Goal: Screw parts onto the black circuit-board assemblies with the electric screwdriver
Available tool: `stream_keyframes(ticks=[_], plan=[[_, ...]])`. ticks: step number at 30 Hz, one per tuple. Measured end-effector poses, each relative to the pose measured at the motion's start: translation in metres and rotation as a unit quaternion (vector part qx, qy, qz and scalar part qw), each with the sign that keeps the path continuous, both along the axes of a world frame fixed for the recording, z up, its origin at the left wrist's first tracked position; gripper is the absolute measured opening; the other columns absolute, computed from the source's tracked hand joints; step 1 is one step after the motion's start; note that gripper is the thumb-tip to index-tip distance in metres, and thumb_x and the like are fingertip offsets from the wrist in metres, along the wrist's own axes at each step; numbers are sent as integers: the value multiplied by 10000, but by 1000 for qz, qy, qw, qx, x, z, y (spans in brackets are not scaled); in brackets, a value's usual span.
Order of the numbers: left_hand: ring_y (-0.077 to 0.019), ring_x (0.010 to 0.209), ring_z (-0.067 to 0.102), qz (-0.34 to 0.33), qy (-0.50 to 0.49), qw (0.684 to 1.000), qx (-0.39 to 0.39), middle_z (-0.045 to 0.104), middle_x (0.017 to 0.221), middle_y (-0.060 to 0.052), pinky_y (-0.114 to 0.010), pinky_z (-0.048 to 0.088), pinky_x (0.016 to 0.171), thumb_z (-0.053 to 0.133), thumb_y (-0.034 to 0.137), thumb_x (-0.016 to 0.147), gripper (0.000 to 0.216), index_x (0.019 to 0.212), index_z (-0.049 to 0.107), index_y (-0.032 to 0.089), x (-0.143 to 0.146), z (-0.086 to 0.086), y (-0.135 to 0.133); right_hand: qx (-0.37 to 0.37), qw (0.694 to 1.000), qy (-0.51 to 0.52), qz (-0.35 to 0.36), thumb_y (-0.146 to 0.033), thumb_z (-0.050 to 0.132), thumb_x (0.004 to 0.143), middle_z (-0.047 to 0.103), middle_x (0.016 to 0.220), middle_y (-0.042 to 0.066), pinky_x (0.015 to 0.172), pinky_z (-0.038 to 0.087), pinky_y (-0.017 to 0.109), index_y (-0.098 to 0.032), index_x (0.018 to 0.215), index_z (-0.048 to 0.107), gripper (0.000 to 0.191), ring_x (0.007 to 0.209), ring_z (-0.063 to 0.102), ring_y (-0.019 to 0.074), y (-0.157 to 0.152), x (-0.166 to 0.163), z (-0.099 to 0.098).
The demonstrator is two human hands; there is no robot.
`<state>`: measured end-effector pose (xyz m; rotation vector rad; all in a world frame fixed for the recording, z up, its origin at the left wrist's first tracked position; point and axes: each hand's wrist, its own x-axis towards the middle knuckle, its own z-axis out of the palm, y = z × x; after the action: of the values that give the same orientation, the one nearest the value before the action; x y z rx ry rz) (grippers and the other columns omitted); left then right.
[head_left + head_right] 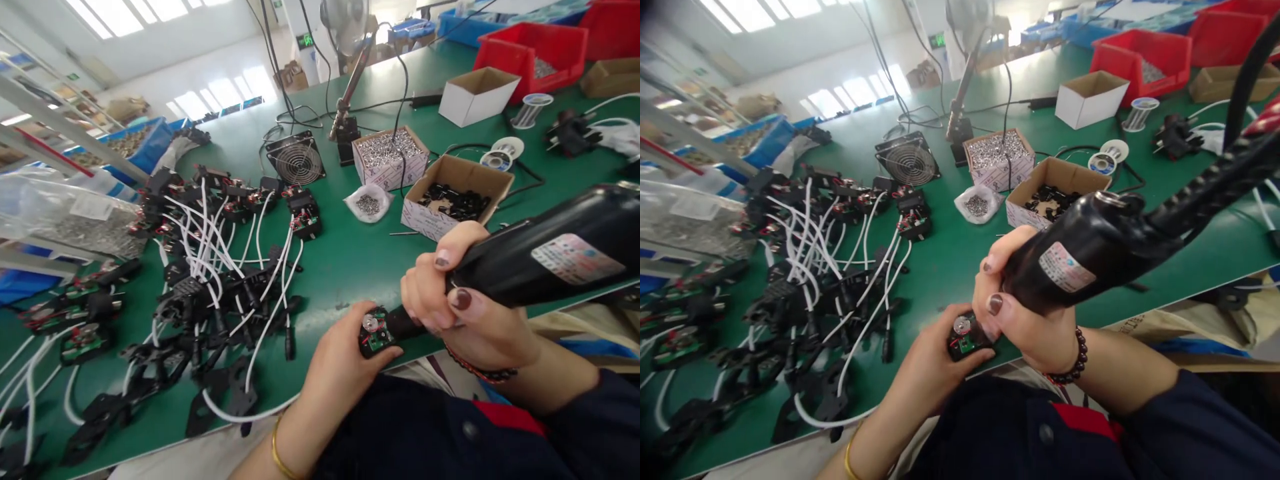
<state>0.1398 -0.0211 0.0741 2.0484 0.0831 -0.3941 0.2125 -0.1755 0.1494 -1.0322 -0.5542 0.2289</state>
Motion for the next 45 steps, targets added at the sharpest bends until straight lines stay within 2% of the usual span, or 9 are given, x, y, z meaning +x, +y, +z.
stream_keyframes(ticks=[6, 12, 18, 23, 35, 45], plan=[[-297, 1143, 675, 0, -8, 1000, 24, 716, 1249, -48, -395, 503, 959, 837, 230, 805, 533, 1273, 584, 265, -1, 1, -5, 0, 998, 56, -5, -257, 686, 915, 459, 596, -70, 493, 362, 279, -253, 967, 467, 226, 482, 433, 102, 0, -4, 6], [-298, 1063, 709, -4, -23, 999, 40, 746, 1148, -36, -380, 532, 876, 843, 232, 800, 504, 1235, 589, 260, -3, -1, -5, -14, 997, 76, 7, -258, 681, 910, 459, 586, -70, 493, 346, 290, -249, 956, 450, 236, 478, 426, 109, 2, -7, 5], [-281, 1009, 720, -1, -64, 997, 50, 740, 1129, -17, -371, 544, 832, 841, 225, 794, 540, 1251, 557, 274, -8, -7, -6, -23, 998, 54, -3, -259, 668, 939, 461, 602, -71, 508, 361, 282, -246, 931, 411, 258, 484, 422, 103, -7, -9, 9], [-283, 1028, 717, 2, -63, 997, 52, 731, 1157, -23, -389, 555, 882, 841, 225, 790, 561, 1267, 553, 284, -8, -8, -6, -44, 999, 26, -16, -280, 684, 957, 462, 575, -71, 523, 397, 287, -256, 978, 435, 252, 477, 443, 110, -9, -9, 16], [-276, 1008, 719, 1, -52, 998, 46, 737, 1137, -23, -385, 558, 889, 829, 204, 793, 544, 1259, 558, 280, -8, -5, -7, -49, 998, 37, -4, -279, 661, 966, 487, 627, -60, 527, 401, 288, -260, 1025, 456, 214, 511, 465, 111, -13, -12, 9], [-273, 1014, 718, 2, -60, 997, 38, 737, 1133, -26, -371, 553, 883, 814, 189, 793, 533, 1251, 556, 279, -8, -7, -7, -42, 999, 16, -9, -267, 646, 961, 466, 610, -71, 497, 390, 264, -257, 944, 403, 244, 475, 428, 100, -7, -9, 7]])
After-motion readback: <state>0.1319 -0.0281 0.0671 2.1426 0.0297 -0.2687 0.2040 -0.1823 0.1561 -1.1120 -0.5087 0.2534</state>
